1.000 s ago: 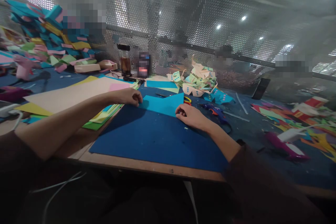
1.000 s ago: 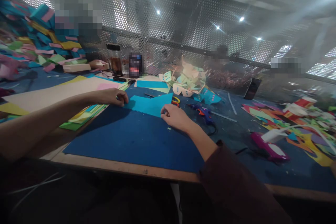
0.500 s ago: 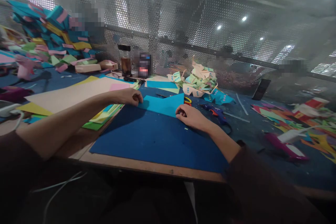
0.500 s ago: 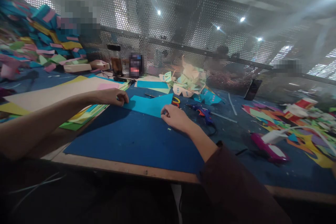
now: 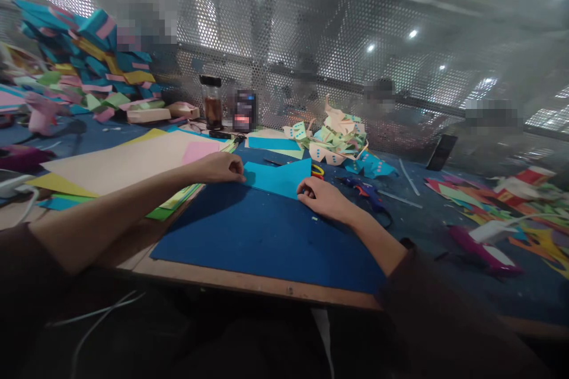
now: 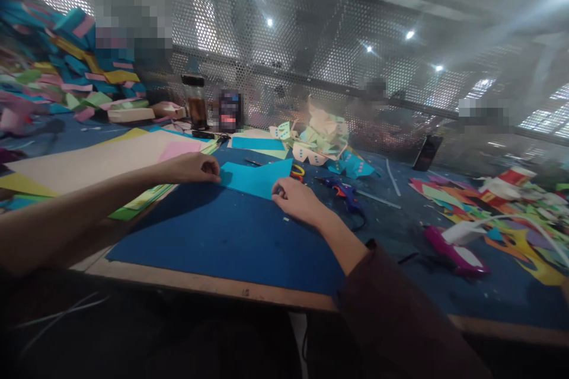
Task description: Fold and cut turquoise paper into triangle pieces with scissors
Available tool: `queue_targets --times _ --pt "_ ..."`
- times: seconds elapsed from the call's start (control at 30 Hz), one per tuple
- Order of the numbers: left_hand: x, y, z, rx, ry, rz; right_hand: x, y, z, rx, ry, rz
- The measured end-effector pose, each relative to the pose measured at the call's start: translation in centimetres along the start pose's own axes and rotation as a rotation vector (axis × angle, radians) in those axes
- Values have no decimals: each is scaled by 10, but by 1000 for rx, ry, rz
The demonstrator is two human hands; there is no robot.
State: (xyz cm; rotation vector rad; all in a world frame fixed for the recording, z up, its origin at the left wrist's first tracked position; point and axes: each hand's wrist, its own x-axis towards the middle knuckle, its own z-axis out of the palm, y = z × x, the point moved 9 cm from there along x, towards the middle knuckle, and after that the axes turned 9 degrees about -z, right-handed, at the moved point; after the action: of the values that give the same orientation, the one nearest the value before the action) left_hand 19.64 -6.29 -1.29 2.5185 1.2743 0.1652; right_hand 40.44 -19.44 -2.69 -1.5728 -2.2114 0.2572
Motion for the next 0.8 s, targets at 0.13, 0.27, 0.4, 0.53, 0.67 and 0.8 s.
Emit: queue_targets --times 0.13,0.27,0.4,0.53,0.67,0.8 --pt "-3 18 8 5 62 112 0 0 0 -13 1 -1" --pt "-3 25 14 -66 127 178 1 0 0 -37 22 16" --pt "-3 31 20 -156 134 185 4 -3 2 -45 66 31" --pt "-6 49 25 -200 159 221 10 -6 7 -29 106 57" --pt "-5 65 33 -234 154 239 15 -6 11 -25 134 94" --pt "4 67 42 -300 79 181 16 -7 10 -25 154 131"
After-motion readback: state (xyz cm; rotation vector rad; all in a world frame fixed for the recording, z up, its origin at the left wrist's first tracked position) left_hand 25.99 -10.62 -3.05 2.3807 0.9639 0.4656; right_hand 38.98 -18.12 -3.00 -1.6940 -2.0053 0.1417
